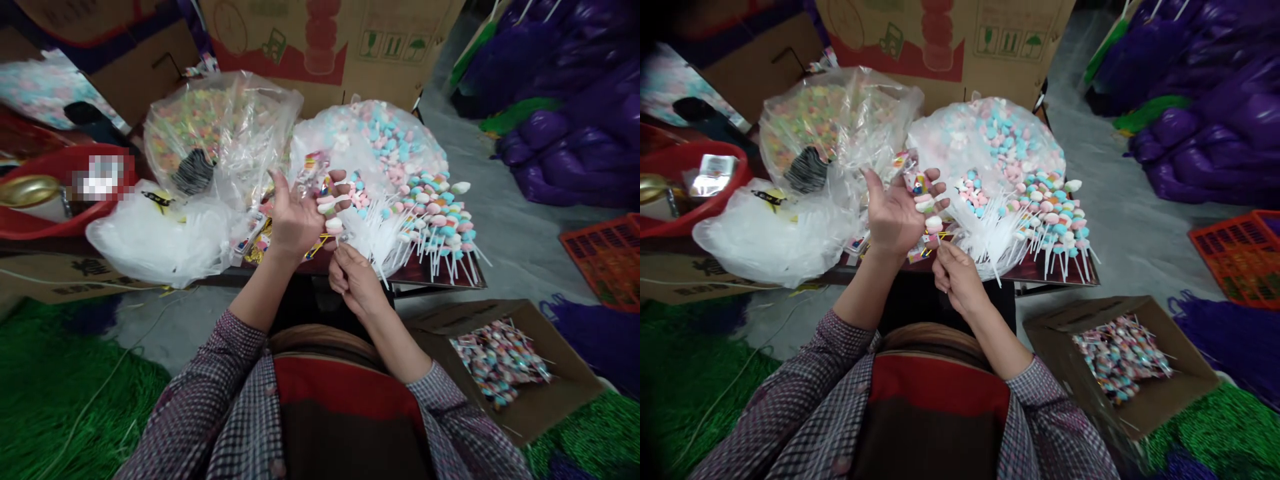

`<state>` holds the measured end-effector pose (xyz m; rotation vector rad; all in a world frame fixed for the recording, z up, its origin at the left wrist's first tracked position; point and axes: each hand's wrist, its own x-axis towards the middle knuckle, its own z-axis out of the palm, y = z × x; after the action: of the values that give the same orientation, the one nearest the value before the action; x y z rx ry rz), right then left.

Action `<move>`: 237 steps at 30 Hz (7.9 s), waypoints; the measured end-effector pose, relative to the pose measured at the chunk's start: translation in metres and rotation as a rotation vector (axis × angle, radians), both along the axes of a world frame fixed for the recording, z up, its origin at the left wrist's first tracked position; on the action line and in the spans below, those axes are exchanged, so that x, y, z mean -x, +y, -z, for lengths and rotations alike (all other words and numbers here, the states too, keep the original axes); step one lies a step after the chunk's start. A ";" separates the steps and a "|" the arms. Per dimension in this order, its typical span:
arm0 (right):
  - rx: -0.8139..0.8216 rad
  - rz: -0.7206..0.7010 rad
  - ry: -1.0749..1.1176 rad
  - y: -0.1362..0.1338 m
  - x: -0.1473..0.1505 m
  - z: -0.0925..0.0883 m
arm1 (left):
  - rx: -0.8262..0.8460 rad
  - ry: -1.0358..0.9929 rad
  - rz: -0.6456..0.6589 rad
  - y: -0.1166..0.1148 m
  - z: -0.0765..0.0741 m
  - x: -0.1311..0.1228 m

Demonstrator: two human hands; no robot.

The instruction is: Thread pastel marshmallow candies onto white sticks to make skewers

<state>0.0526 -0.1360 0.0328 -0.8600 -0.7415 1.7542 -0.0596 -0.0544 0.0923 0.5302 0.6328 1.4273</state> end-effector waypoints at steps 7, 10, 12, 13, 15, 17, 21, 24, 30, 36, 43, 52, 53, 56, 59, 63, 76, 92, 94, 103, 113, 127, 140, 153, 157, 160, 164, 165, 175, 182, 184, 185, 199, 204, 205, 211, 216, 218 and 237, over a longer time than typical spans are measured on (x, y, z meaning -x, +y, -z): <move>-0.004 -0.068 0.107 0.000 -0.003 0.001 | -0.142 -0.027 0.110 -0.003 0.015 0.008; -0.026 -0.034 0.021 -0.002 -0.007 0.003 | -0.153 0.018 0.130 0.000 0.015 0.010; -0.060 0.037 -0.072 -0.002 -0.008 0.007 | -0.136 0.057 0.116 0.002 0.012 0.010; -0.086 0.081 -0.128 -0.002 -0.008 0.009 | -0.128 0.069 0.101 0.003 0.011 0.009; -0.145 0.168 -0.248 -0.002 -0.007 0.014 | -0.123 0.064 0.071 0.003 0.012 0.004; -0.187 0.231 -0.351 -0.001 -0.007 0.019 | -0.128 0.036 0.049 0.000 0.016 -0.003; -0.182 0.229 -0.377 0.001 -0.010 0.027 | -0.116 0.060 0.018 -0.006 0.026 -0.007; -0.205 0.219 -0.384 0.002 -0.015 0.028 | -0.147 0.094 0.046 -0.006 0.026 0.007; -0.384 0.310 -0.628 0.002 -0.019 0.021 | -0.151 0.143 0.057 0.000 0.011 0.030; -0.544 0.460 -0.813 -0.002 -0.019 0.020 | -0.040 0.097 -0.054 -0.005 0.012 0.007; -0.097 0.054 -0.207 -0.002 -0.022 0.013 | -0.072 0.049 -0.022 -0.012 0.016 -0.003; 0.028 -0.140 0.082 0.000 -0.018 0.008 | -0.148 0.186 0.133 -0.017 0.023 0.007; 0.008 -0.074 0.028 0.000 -0.017 0.009 | -0.158 0.181 0.129 -0.016 0.021 0.010; -0.053 0.092 -0.149 0.002 -0.014 0.014 | -0.158 0.125 0.042 -0.011 0.014 0.020; -0.088 0.151 -0.252 0.004 -0.015 0.019 | -0.112 0.050 -0.060 -0.003 0.011 0.022; -0.265 0.307 -0.483 0.001 -0.019 0.024 | -0.083 0.008 -0.132 0.003 0.018 0.013; 0.015 -0.101 -0.115 -0.001 -0.017 0.007 | -0.060 0.026 -0.120 -0.004 0.023 -0.004; -0.118 0.165 -0.276 -0.012 -0.006 0.019 | -0.060 0.089 0.028 -0.029 0.045 -0.014; -0.066 0.085 -0.182 -0.011 -0.007 0.018 | -0.139 0.100 0.104 -0.033 0.046 -0.006; -0.222 0.187 -0.436 -0.006 -0.016 0.022 | -0.071 0.057 -0.065 -0.028 0.031 0.009; -0.198 0.118 -0.287 -0.013 -0.007 0.020 | -0.136 0.186 0.310 -0.042 0.045 -0.006; -0.654 0.227 -0.981 -0.005 -0.025 0.027 | -0.009 0.072 -0.134 -0.016 0.026 0.014; -0.051 -0.322 0.077 -0.007 -0.006 0.011 | -0.217 0.439 0.039 -0.038 0.047 0.021; -0.935 0.076 -1.446 0.006 -0.010 0.034 | -0.154 0.308 -0.232 -0.017 0.058 -0.004; -0.936 0.034 -1.405 0.014 -0.002 0.037 | -0.230 0.335 -0.263 -0.026 0.063 -0.008; -0.844 0.024 -1.244 0.023 0.002 0.033 | -0.201 0.362 -0.313 -0.024 0.062 -0.007; -0.513 -0.146 -0.811 0.020 -0.003 0.025 | -0.124 0.261 -0.314 -0.010 0.051 -0.001; -0.403 -0.201 -0.700 0.016 -0.006 0.023 | -0.116 0.243 -0.305 -0.006 0.049 0.001; -0.150 -0.014 -0.380 0.004 -0.007 0.019 | -0.155 0.317 0.142 -0.024 0.070 0.008; -0.231 0.171 -0.494 0.003 -0.009 0.023 | -0.259 0.601 -0.116 -0.034 0.083 0.003; -0.244 0.197 -0.520 0.001 -0.010 0.021 | -0.303 0.711 -0.230 -0.034 0.084 0.004; -0.250 0.210 -0.534 0.000 -0.011 0.020 | -0.332 0.762 -0.275 -0.035 0.084 0.005; -0.398 0.293 -0.753 -0.003 -0.009 0.025 | -0.458 1.221 -0.414 -0.037 0.080 0.012; -0.376 0.248 -0.754 -0.004 -0.009 0.027 | -0.407 1.208 -0.388 -0.038 0.079 0.010; -0.379 0.248 -0.757 -0.004 -0.009 0.027 | -0.400 1.197 -0.365 -0.039 0.077 0.011; -0.393 0.261 -0.747 -0.004 -0.008 0.026 | -0.292 0.876 -0.190 -0.037 0.067 0.016; -0.396 0.215 -0.722 -0.007 -0.004 0.022 | -0.167 0.553 -0.001 -0.032 0.070 0.013; -0.416 0.180 -0.746 -0.007 -0.004 0.022 | -0.155 0.521 0.057 -0.033 0.071 0.011; -1.004 0.337 -1.228 0.038 -0.022 0.008 | -0.102 0.395 0.146 -0.040 0.077 0.009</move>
<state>0.0745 -0.0976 0.0245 -1.1506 -1.8802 0.2270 -0.0690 -0.0939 0.0157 0.9345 0.8181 1.2297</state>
